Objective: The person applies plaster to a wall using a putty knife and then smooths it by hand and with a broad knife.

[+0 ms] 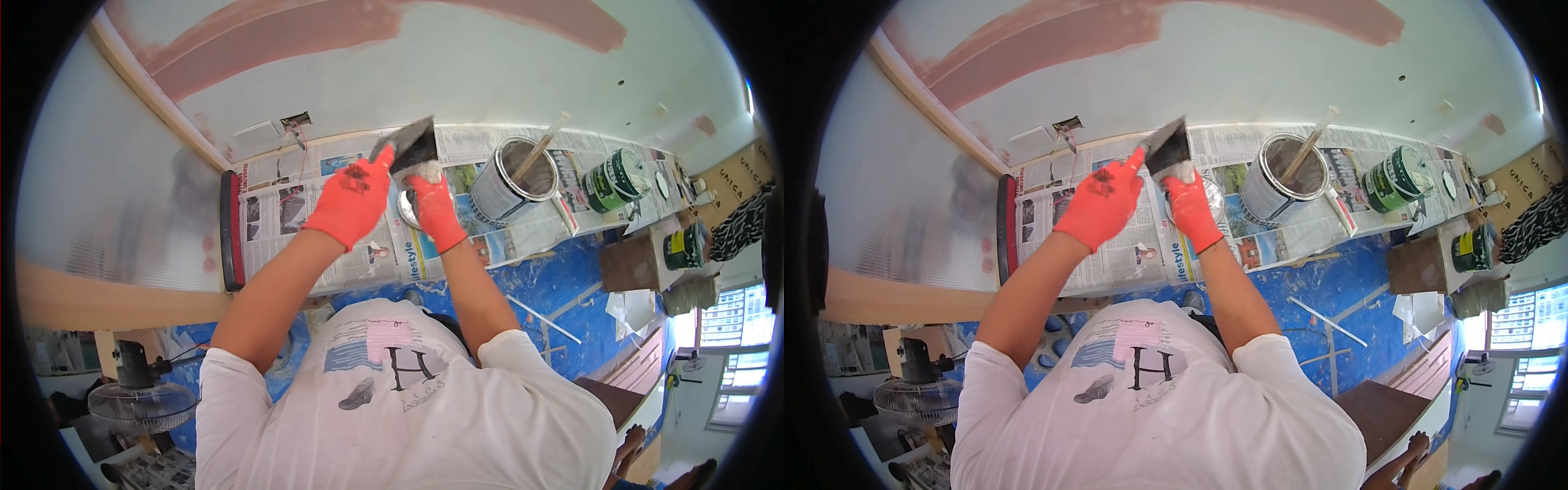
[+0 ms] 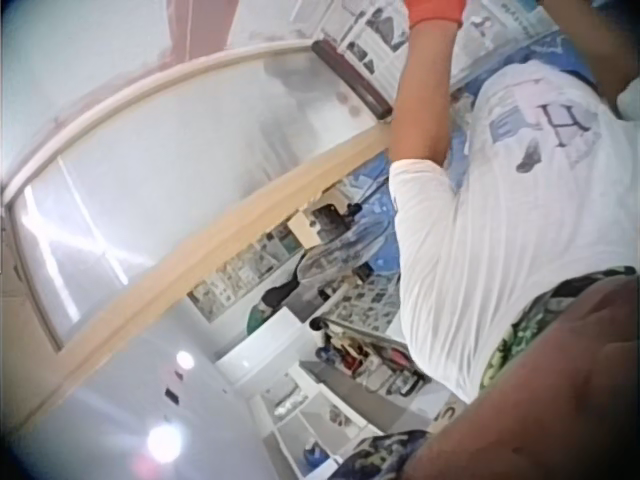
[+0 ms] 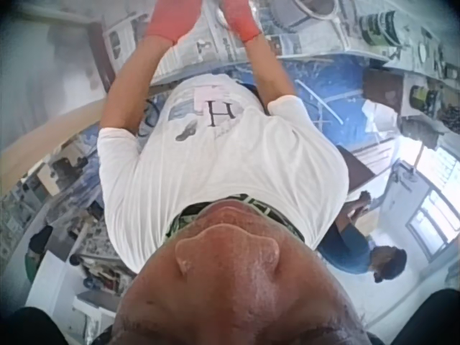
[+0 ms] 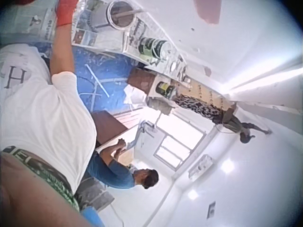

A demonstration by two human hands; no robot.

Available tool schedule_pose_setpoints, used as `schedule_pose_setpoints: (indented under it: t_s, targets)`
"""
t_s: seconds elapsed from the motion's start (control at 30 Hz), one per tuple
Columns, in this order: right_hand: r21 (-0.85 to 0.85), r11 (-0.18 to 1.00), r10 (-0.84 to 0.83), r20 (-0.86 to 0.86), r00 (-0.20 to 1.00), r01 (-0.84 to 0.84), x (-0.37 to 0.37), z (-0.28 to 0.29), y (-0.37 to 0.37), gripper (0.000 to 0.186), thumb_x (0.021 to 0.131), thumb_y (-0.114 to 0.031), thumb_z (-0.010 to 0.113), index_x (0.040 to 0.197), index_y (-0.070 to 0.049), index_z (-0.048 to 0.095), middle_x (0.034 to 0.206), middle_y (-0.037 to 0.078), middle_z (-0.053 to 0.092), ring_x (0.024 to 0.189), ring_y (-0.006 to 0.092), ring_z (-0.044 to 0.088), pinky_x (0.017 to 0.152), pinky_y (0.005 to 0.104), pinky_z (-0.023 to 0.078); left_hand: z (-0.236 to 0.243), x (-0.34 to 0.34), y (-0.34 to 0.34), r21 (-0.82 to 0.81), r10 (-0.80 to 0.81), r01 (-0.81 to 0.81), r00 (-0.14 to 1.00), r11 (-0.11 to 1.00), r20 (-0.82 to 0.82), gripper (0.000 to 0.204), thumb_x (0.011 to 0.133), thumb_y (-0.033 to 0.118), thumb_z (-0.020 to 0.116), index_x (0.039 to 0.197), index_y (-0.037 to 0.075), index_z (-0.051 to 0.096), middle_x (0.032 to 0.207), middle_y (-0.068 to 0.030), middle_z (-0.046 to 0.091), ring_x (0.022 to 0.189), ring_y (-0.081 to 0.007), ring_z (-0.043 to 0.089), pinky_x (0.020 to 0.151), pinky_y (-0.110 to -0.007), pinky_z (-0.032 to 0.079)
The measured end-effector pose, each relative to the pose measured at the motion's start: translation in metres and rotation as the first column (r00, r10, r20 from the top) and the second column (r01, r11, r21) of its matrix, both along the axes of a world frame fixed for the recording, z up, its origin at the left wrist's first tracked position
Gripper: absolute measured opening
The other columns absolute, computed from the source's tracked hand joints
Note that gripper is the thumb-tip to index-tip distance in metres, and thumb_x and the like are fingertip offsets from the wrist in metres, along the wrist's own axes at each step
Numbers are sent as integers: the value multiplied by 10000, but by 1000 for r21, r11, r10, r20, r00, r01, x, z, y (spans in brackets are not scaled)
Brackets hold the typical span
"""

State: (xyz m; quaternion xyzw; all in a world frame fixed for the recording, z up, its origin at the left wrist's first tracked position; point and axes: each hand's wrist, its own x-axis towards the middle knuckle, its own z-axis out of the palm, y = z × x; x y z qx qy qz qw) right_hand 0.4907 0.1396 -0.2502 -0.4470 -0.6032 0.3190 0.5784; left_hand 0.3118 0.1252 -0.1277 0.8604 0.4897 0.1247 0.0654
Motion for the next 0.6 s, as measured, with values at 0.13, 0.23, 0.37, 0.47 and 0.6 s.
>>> schedule_pose_setpoints:
  t_s: [0.13,0.23,0.37,0.47,0.6]
  targets:
    - [-235,960,92,-256,962,-154,4,13,13,341,911,-65,575,1250,-25,568,1036,42,631,931,138,580,812,286,475,-10,4,2,-533,319,-57,853,844,413,511,940,110,543,1439,61,443,1082,-177,639,933,-332,636,791,-446,516]
    - [-143,988,53,-91,994,-65,7,11,1,349,908,-61,570,1255,-25,562,1077,32,626,974,144,583,828,291,480,16,-5,20,-239,122,-106,991,965,54,494,946,124,536,1429,65,454,1116,-191,637,937,-331,638,794,-452,518]
    - [-138,989,28,-204,979,-57,14,1,8,340,897,-42,574,1237,-27,575,955,-5,615,824,81,546,742,249,465,1,7,-5,-324,110,-36,970,945,216,514,959,172,540,1450,60,440,1026,-179,628,933,-340,637,801,-465,512]
    - [-431,886,38,-302,953,-172,11,16,3,357,883,18,555,1236,-34,580,920,-14,606,792,89,548,729,257,464,-24,5,-5,-205,52,-14,982,979,183,506,970,189,532,1451,57,441,985,-166,624,917,-344,639,798,-466,511]
    - [-197,967,140,-124,982,-162,13,12,-12,391,877,35,551,1259,-46,573,871,-18,595,756,86,536,674,258,453,-20,-6,13,-107,70,-47,972,993,222,499,975,181,535,1448,49,444,937,-154,625,844,-344,632,780,-451,510]
